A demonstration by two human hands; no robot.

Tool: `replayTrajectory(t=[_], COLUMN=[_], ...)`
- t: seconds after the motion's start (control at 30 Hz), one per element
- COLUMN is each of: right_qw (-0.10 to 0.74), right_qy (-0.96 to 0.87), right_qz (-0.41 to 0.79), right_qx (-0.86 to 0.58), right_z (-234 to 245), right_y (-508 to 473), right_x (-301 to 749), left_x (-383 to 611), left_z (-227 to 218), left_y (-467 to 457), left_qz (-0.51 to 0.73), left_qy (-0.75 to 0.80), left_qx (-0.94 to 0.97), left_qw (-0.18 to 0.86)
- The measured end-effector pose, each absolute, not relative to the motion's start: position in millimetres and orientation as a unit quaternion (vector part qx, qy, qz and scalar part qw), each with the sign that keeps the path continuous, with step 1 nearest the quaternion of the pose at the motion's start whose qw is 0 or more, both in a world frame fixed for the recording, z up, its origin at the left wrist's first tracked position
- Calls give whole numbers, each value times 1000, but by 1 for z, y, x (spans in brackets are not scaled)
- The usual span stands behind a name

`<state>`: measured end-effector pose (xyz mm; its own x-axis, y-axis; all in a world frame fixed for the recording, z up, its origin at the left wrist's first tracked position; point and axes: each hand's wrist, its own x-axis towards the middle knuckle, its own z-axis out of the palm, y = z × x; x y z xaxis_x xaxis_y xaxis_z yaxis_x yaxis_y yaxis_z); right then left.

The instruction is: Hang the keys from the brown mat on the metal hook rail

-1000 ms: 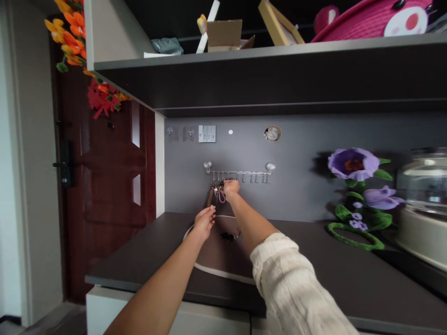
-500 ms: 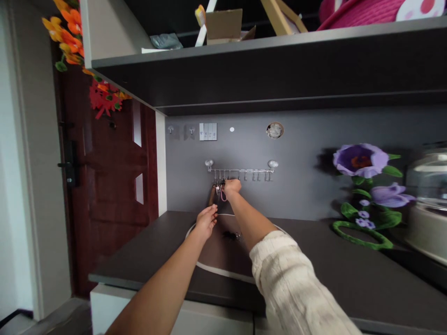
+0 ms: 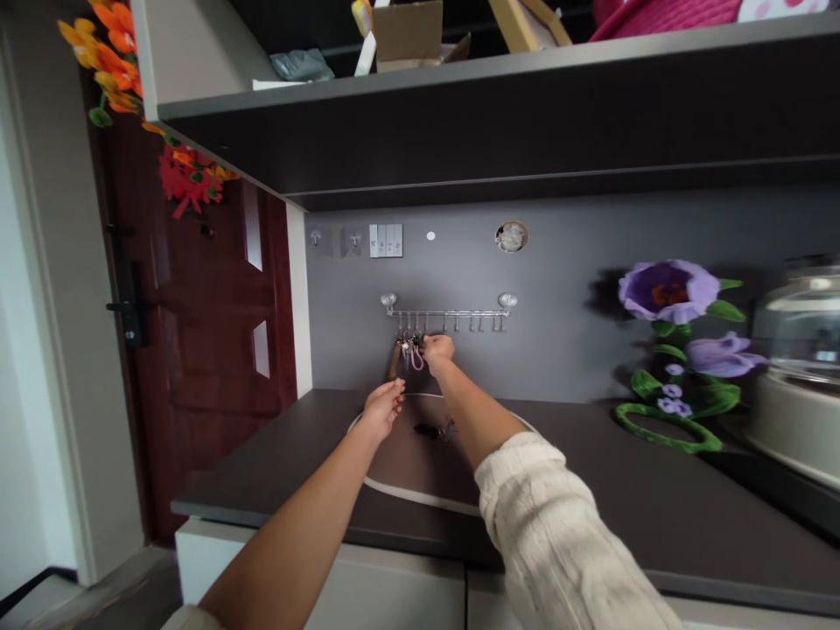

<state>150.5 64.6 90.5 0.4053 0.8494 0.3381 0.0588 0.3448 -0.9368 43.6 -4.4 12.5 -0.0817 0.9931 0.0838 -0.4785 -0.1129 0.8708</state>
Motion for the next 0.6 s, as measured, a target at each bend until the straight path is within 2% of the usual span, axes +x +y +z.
replayTrajectory(t=[0.27, 0.6], right_qw=[649, 587], right_qy=[-472, -558], right_qz=[323, 309], right_qx=[-501, -499], right_z=[84, 34], right_y=[12, -27], right_x=[161, 184], left_x=[39, 35], left_z=[10, 4], left_y=[-14, -19], left_qz=[600, 514], left_qy=[405, 396], left_qx=[485, 608], left_qw=[490, 457])
